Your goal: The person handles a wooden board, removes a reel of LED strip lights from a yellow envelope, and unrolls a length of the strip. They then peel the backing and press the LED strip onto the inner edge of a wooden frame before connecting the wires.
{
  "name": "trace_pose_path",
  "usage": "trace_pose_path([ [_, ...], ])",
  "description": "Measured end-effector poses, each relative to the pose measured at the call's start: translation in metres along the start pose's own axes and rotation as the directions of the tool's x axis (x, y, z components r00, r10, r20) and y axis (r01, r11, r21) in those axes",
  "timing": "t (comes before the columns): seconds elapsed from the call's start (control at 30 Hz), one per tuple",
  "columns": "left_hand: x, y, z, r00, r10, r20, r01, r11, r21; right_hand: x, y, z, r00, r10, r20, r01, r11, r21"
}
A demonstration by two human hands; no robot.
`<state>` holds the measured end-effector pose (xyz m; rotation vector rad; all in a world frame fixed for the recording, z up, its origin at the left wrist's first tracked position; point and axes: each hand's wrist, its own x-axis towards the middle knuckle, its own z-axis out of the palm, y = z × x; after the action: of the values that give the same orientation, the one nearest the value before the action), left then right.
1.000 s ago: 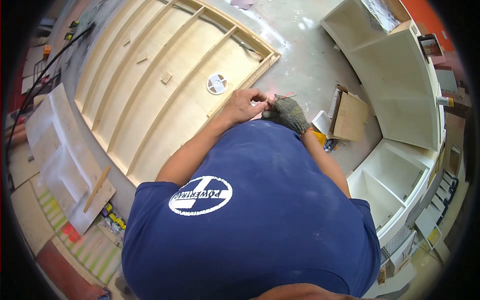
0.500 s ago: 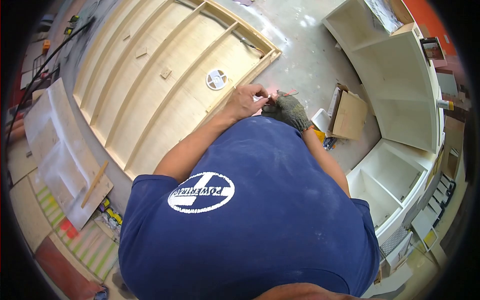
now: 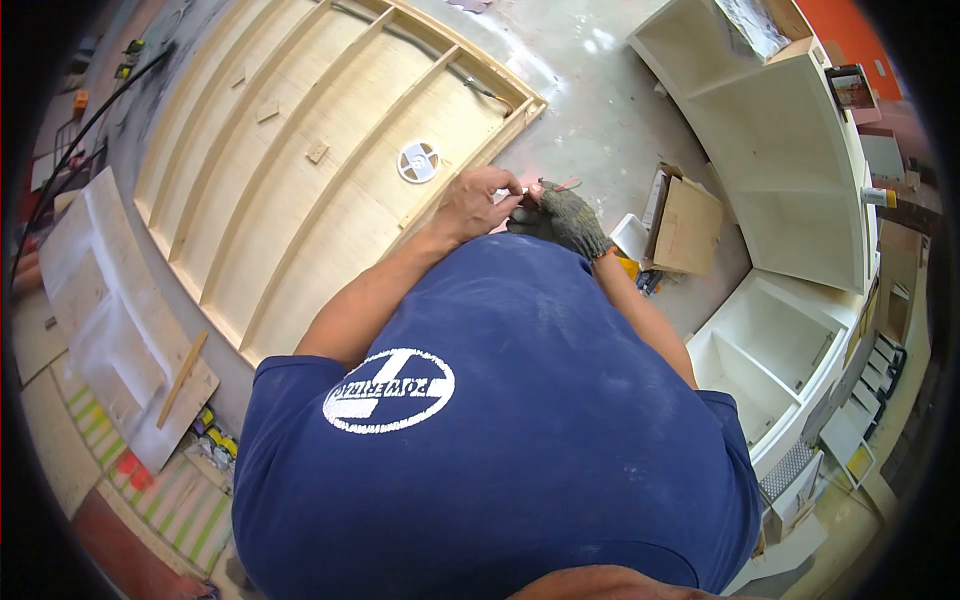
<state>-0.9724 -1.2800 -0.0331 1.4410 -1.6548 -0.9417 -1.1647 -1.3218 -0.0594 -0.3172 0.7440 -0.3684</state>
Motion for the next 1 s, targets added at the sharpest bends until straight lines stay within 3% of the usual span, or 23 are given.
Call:
trace_pose_path([
  [0.2, -0.003, 0.004, 0.003, 0.973, -0.23, -0.032, 0.227, 0.97, -0.09, -0.002, 0.002, 0.008, 0.999, -0.038, 0.008, 0.038, 0.998, 0.056],
  [0.3, -0.001, 0.01, -0.001, 0.963, -0.27, 0.002, 0.27, 0.961, -0.067, -0.007, -0.002, 0.015, 0.998, -0.06, -0.023, 0.06, 0.998, 0.023],
  [0.7, -0.002, 0.0, 0.004, 0.992, -0.117, -0.043, 0.115, 0.992, -0.053, -0.001, 0.003, 0.004, 0.994, -0.063, -0.093, 0.056, 0.995, -0.077],
  [0.83, -0.003, -0.001, 0.004, 0.992, -0.119, -0.042, 0.117, 0.992, -0.036, 0.004, 0.005, -0.009, 0.998, -0.048, -0.029, 0.046, 0.995, -0.084],
  [0.87, -0.003, 0.0, 0.004, 0.991, -0.128, -0.028, 0.127, 0.991, -0.05, 0.008, 0.005, -0.014, 0.977, -0.212, 0.001, 0.18, 0.826, -0.534],
  [0.9, -0.002, 0.0, 0.004, 0.991, -0.136, -0.014, 0.135, 0.989, -0.065, 0.012, 0.006, -0.019, 0.934, -0.341, 0.109, 0.264, 0.451, -0.852],
  [0.93, -0.003, 0.001, 0.004, 0.989, -0.144, -0.022, 0.143, 0.988, -0.061, 0.013, 0.009, -0.023, 0.936, -0.332, 0.117, 0.267, 0.452, -0.851],
  [1.0, -0.004, 0.001, 0.004, 0.993, -0.118, -0.026, 0.115, 0.988, -0.099, 0.005, 0.004, -0.007, 0.981, -0.158, -0.112, 0.065, 0.812, -0.58],
])
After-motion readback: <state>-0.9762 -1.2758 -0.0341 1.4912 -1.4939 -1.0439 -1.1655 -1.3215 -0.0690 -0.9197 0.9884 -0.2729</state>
